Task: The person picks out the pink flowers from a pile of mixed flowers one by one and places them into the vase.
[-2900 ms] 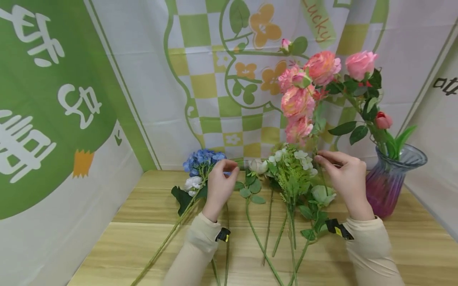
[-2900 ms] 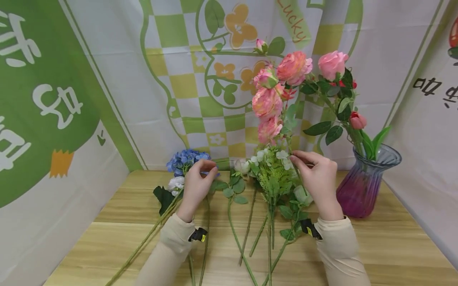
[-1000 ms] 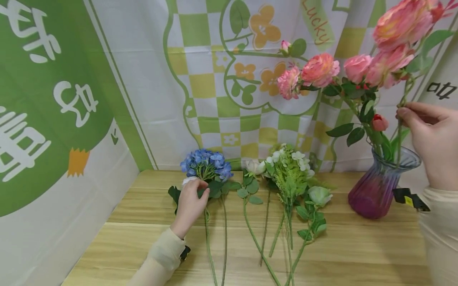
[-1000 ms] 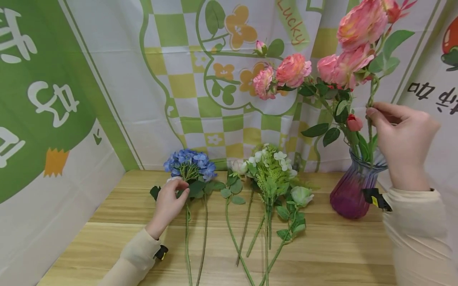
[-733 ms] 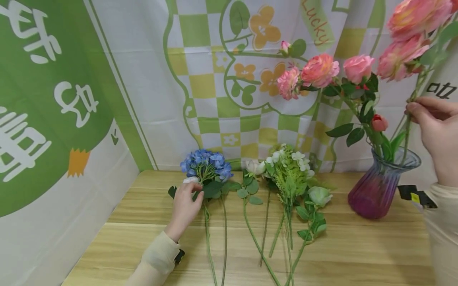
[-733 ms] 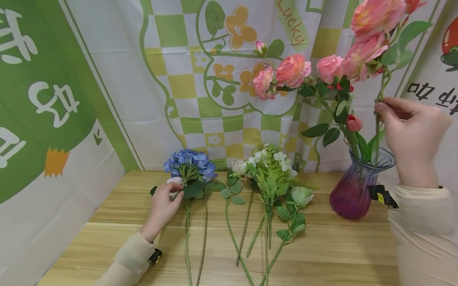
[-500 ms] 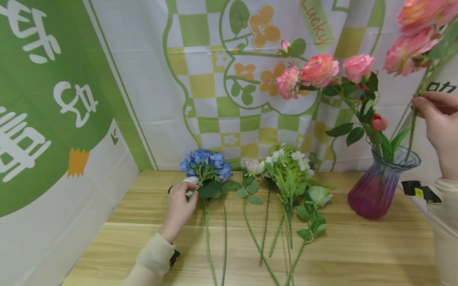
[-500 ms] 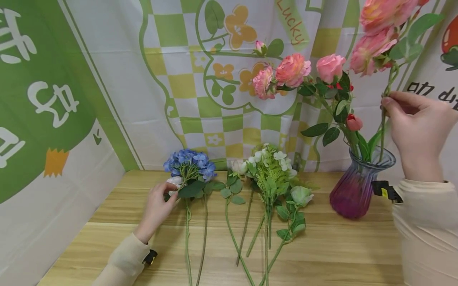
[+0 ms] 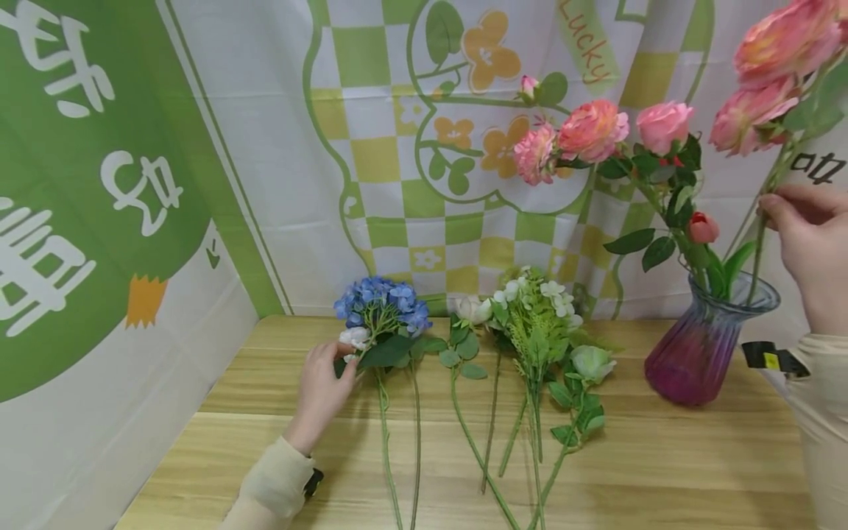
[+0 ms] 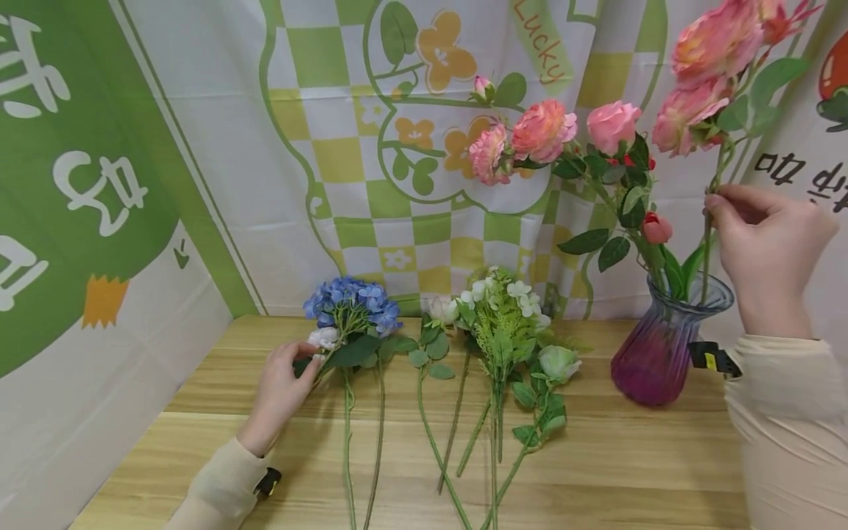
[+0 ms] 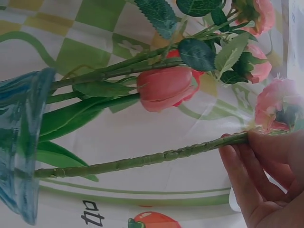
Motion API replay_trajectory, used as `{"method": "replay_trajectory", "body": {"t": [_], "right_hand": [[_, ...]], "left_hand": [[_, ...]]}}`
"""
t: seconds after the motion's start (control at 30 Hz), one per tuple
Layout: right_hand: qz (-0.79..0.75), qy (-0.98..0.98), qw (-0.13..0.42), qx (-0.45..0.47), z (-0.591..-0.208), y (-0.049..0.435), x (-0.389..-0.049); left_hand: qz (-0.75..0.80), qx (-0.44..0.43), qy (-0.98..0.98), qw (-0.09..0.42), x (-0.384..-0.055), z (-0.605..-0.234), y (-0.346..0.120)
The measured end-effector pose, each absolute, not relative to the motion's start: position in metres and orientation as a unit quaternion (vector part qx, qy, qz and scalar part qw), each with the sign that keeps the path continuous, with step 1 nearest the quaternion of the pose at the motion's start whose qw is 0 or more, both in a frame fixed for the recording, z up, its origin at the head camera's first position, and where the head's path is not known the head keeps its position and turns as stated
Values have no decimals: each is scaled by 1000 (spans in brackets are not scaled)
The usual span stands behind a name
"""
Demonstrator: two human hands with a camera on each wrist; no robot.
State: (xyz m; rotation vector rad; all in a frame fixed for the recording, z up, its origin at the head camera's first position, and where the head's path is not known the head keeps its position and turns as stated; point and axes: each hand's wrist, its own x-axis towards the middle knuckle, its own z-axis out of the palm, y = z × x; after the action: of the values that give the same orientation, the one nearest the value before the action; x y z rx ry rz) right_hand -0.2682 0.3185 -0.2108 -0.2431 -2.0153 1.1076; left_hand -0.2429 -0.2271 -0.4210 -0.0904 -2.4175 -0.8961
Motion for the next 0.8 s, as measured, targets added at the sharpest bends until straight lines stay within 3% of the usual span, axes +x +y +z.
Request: {"method": "replay_trajectory", "body": {"t": [0.8], "right_hand": [[394, -847, 344, -95, -241, 334, -271]], "left_hand": [[-307, -29, -906, 289, -235, -419, -241]]}}
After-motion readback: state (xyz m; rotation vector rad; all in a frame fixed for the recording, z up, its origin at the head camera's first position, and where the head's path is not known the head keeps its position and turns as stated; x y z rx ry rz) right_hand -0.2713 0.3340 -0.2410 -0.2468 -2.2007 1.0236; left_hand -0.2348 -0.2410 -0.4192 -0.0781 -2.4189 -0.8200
